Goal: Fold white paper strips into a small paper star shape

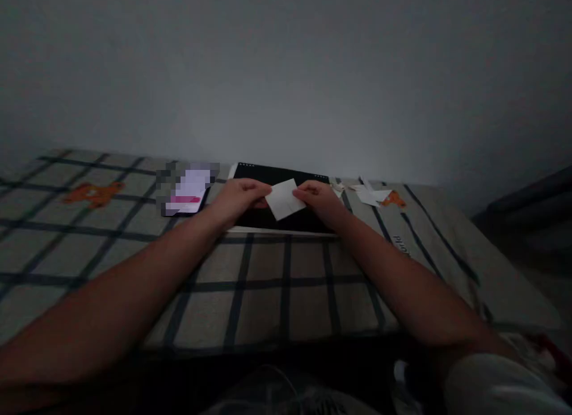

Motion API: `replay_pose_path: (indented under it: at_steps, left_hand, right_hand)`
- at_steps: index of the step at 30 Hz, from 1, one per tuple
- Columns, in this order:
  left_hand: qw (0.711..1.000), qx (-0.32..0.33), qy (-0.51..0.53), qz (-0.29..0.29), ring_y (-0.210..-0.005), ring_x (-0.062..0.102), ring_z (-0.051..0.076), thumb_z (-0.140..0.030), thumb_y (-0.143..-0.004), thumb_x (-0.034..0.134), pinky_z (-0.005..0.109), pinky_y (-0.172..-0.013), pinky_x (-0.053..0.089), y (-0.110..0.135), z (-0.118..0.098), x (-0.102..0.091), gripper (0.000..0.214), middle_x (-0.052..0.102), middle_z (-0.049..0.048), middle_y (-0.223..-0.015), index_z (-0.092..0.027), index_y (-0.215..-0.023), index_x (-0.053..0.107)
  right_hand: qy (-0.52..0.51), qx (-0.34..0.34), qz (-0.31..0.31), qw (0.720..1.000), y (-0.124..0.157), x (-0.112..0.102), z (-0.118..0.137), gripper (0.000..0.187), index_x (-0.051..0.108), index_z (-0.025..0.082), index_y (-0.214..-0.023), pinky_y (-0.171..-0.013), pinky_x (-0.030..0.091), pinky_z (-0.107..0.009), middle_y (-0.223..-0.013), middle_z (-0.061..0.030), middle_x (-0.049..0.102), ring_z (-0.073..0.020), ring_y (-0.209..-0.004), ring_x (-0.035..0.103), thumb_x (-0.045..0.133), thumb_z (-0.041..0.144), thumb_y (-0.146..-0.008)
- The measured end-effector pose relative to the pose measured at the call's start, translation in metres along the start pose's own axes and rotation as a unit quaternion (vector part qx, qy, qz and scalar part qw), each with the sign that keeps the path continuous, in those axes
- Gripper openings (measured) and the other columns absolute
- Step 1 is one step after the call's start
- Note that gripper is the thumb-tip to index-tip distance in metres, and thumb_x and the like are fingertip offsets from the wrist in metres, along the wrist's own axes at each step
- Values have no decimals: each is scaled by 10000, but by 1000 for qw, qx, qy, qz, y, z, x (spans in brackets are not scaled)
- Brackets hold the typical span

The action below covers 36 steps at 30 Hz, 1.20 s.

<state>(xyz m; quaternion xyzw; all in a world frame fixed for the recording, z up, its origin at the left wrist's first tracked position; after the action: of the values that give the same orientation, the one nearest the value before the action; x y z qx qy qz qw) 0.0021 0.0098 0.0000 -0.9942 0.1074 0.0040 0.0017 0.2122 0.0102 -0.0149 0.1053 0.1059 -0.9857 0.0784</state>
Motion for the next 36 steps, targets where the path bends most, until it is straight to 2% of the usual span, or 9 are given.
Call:
replay_pose_path:
  at_steps: [3, 7, 10, 15, 22, 26, 30, 36]
  left_hand:
    - [998, 19, -43, -28, -655, 617, 136, -334, -646, 762, 273, -670, 540, -1, -1, -3, 212, 683, 39, -700, -143, -715, 700]
    - [993, 43, -109, -26, -618, 583, 126, -310, -669, 724, 250, -611, 498, -2, 1, -3, 166, 659, 25, -660, -148, -694, 700]
    - [989, 48, -141, -13, -604, 574, 124, -305, -682, 697, 247, -594, 478, -3, 3, -2, 157, 651, 16, -649, -153, -719, 705]
    - [986, 54, -156, 17, -657, 612, 144, -378, -710, 693, 261, -614, 491, -2, 4, -2, 249, 699, 47, -745, -152, -811, 725]
    - [949, 138, -277, 51, -679, 609, 147, -382, -769, 639, 243, -599, 448, 1, 6, 0, 247, 696, 25, -733, -165, -824, 743]
    - [947, 148, -281, 39, -662, 603, 137, -344, -757, 651, 232, -584, 444, 2, 6, 1, 214, 697, 24, -732, -165, -832, 741]
    - [947, 142, -284, 41, -644, 599, 138, -356, -758, 654, 232, -565, 434, 4, 4, 3, 223, 690, 24, -708, -161, -824, 740]
    - [931, 173, -317, 46, -695, 614, 146, -365, -799, 631, 239, -592, 434, 5, 0, 3, 214, 709, 21, -754, -184, -810, 744]
  right_hand:
    - [-49, 27, 33, 998, 0, 1, -3, 261, 626, 178, -750, -632, 411, -264, -686, 29, 582, -115, -644, 519, 713, 420, -709]
    - [-89, 27, 55, 994, 1, 3, -4, 260, 619, 191, -826, -670, 452, -278, -758, 20, 619, -126, -689, 568, 721, 400, -710]
    - [-64, 19, 67, 996, 3, 4, -2, 237, 597, 189, -795, -656, 448, -273, -733, 22, 612, -124, -674, 566, 717, 378, -717]
    - [-36, -3, 66, 997, 3, 4, -1, 218, 584, 182, -768, -623, 411, -256, -703, 34, 573, -110, -645, 525, 696, 366, -738]
    - [63, -53, 90, 993, 4, 9, 3, 233, 660, 171, -819, -651, 427, -274, -772, -12, 643, -136, -708, 560, 656, 402, -784]
    - [101, -88, 73, 988, 7, 10, 8, 206, 679, 169, -821, -630, 419, -265, -782, -18, 661, -132, -698, 562, 642, 370, -806]
    - [116, -91, 75, 986, 8, 12, 9, 192, 690, 165, -825, -622, 414, -260, -771, -17, 664, -131, -689, 566, 635, 348, -812]
    - [132, -83, 52, 986, 7, 10, 9, 284, 688, 166, -762, -599, 397, -267, -724, -17, 657, -135, -663, 553, 674, 449, -786]
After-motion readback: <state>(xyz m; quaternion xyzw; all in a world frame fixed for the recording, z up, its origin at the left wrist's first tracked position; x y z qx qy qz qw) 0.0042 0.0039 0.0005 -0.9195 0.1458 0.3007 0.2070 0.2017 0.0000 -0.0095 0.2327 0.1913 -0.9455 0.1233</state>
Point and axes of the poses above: each hand's wrist, its own y-axis away from the middle knuckle, its own x-axis out of the palm, z = x × y, the point moved 1 cm from there along -y, towards the middle knuckle
